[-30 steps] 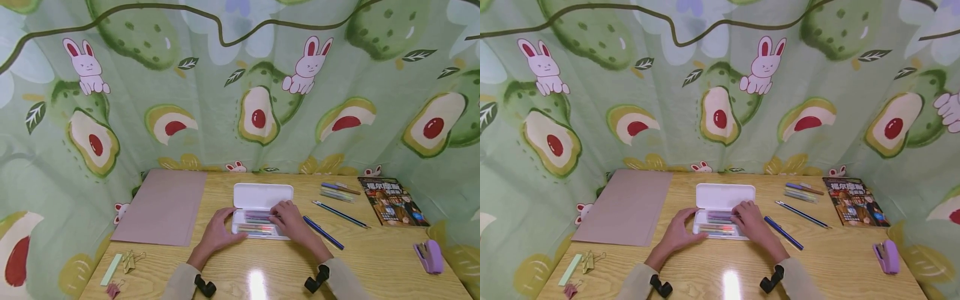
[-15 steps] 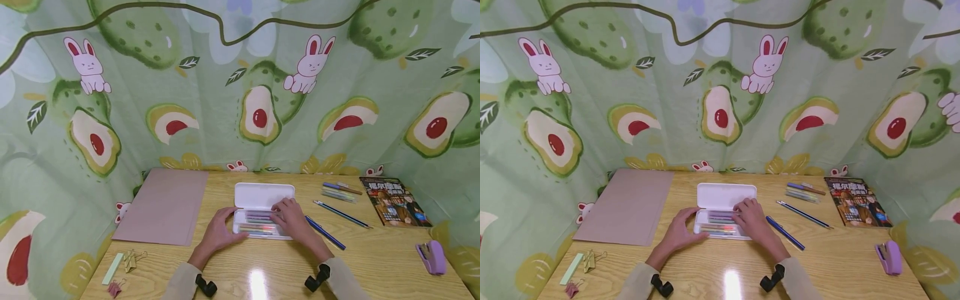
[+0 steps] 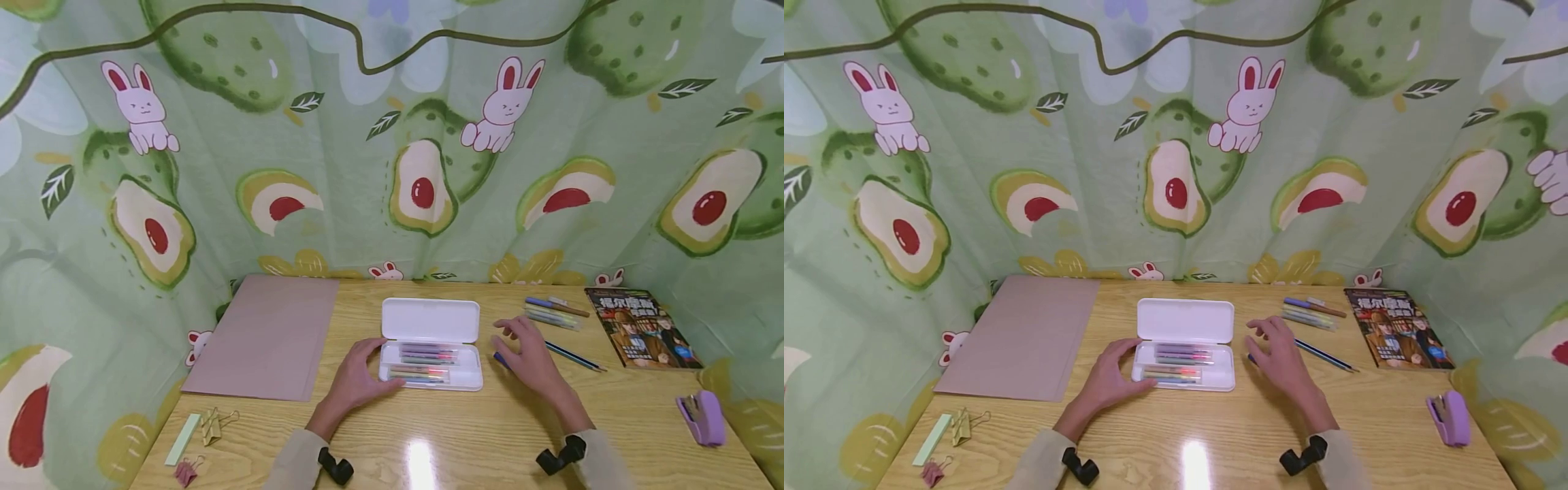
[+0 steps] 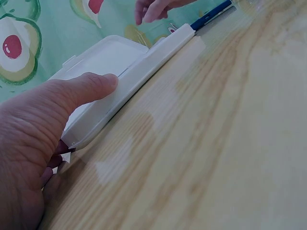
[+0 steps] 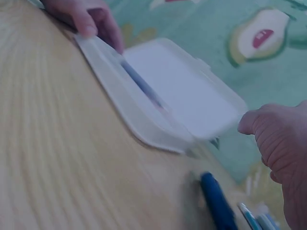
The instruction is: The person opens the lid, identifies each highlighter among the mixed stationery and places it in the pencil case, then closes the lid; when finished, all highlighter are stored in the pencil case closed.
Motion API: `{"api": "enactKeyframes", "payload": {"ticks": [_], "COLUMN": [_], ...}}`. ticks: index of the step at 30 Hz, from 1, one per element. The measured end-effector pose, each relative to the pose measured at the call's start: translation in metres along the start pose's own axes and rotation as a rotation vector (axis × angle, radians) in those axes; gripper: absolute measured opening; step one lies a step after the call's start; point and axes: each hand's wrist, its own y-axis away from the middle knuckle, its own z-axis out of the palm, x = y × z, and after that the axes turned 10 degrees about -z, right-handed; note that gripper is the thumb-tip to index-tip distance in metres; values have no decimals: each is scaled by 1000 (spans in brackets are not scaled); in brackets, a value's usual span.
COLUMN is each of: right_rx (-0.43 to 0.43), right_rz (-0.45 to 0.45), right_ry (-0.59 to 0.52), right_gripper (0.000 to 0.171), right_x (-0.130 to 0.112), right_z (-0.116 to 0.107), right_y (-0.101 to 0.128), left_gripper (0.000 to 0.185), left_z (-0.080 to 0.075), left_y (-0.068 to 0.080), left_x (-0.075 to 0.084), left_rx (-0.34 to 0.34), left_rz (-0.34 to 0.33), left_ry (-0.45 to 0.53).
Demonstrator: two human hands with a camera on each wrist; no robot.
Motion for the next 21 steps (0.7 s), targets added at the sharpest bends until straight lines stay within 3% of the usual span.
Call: {"api": "enactKeyframes", "payload": {"ticks": [9,14,21], "right_rx": [50,22,-22], "right_rz": [96,159,238], "right_ry": [69,158,238], "right_gripper": [27,29,28], "right_x": [55,79,93], "right_z": [-44,-54,-61], "right_y": [13,23,27], "left_gripper": [87,87,88], "left_z": [0,0,1], "left_y": [0,0,0], "left_x": [0,0,1], "left_rx": [-4,2,6], "left_rz": [-7,2,8], "left_ry": [-4,-10,0]}}
